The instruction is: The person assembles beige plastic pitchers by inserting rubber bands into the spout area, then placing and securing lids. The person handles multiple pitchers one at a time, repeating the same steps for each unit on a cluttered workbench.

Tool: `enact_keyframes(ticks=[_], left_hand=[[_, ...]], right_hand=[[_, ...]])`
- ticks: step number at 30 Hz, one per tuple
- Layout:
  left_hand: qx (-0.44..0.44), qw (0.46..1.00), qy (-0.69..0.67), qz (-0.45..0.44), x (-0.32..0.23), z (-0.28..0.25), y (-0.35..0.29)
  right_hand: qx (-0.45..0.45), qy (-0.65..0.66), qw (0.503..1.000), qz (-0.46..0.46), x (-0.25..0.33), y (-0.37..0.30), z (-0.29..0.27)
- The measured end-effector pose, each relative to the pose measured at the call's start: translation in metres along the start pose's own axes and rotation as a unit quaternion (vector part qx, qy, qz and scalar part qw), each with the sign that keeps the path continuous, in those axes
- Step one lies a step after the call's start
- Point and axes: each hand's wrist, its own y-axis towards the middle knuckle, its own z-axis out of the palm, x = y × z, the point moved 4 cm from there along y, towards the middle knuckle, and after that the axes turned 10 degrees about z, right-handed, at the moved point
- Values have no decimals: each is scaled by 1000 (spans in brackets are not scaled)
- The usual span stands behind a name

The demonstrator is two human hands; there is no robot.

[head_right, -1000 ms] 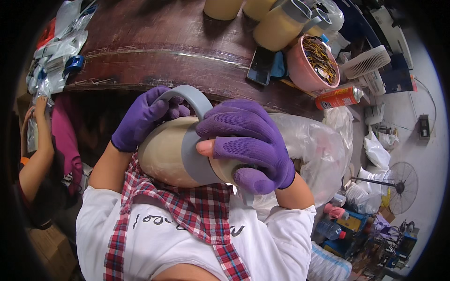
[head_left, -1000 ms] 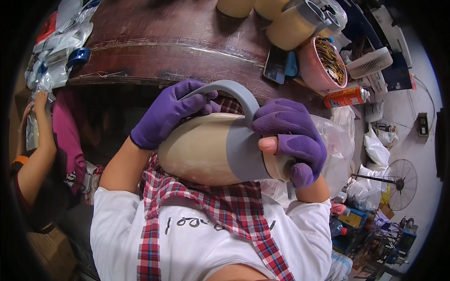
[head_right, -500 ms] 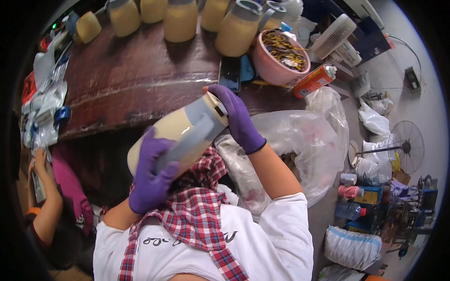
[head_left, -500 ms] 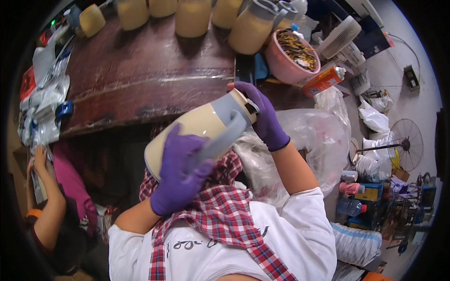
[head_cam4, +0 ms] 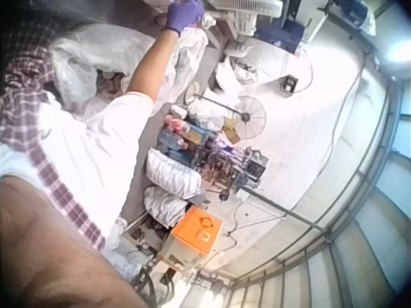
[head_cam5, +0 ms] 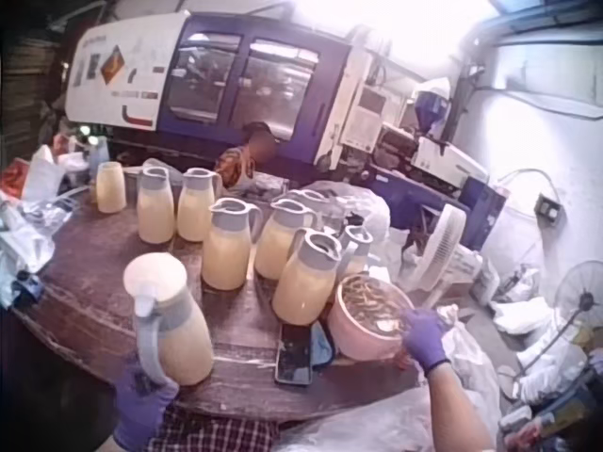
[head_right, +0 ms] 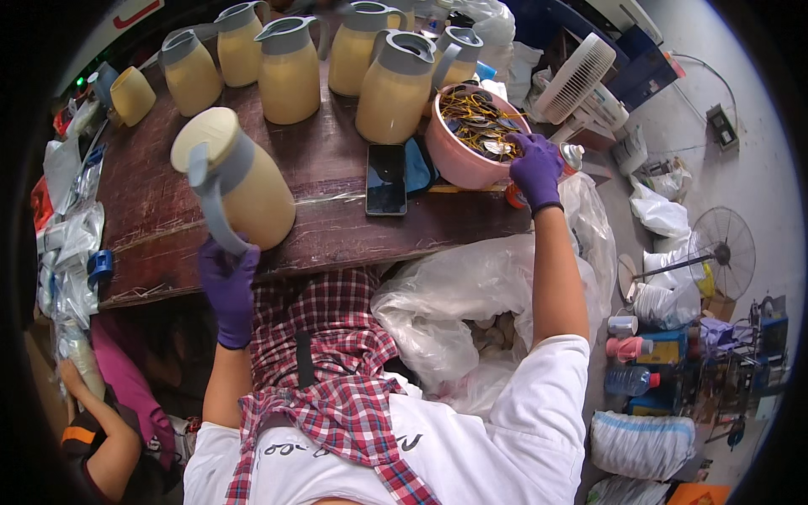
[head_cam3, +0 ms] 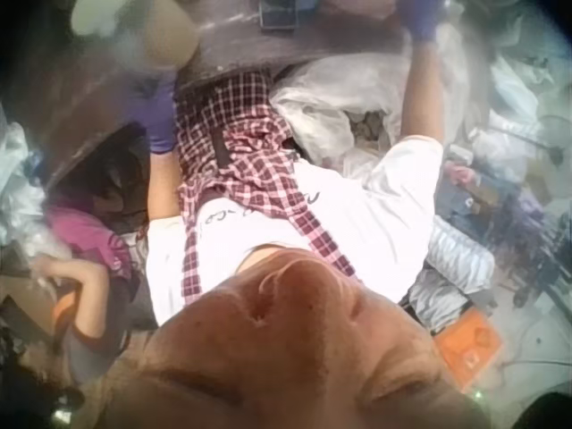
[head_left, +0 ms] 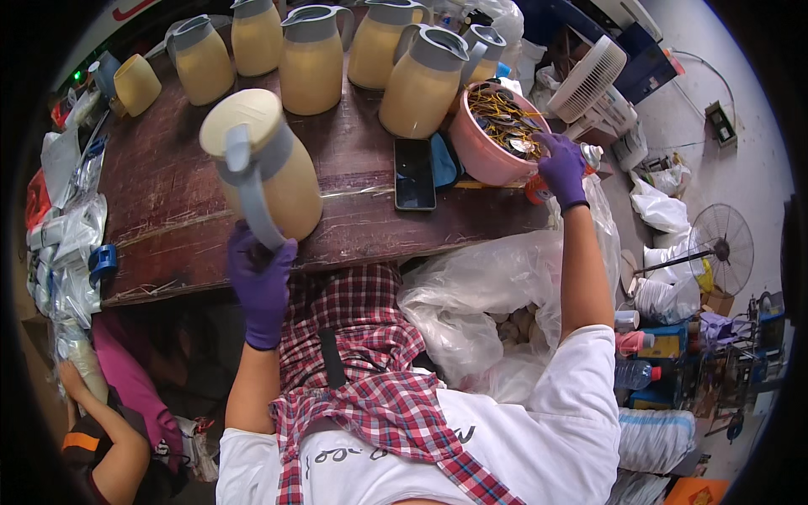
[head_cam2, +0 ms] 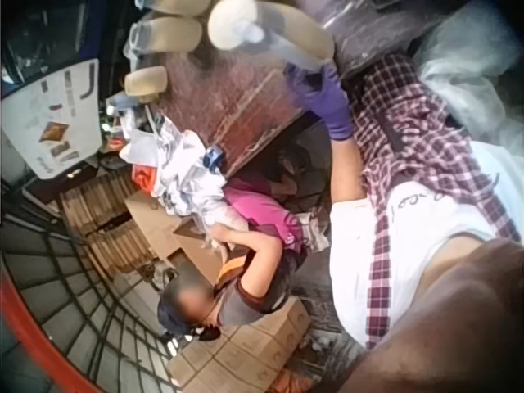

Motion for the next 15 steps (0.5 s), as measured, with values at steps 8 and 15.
enact_keyframes(ticks=[8, 15], left_hand=[[40, 998, 51, 20, -4, 6, 1], [44, 992, 109, -52, -12, -46, -29]], right_hand=[[-23, 146, 989, -3, 23, 43, 7], [27, 9, 994, 101, 31, 115, 46]])
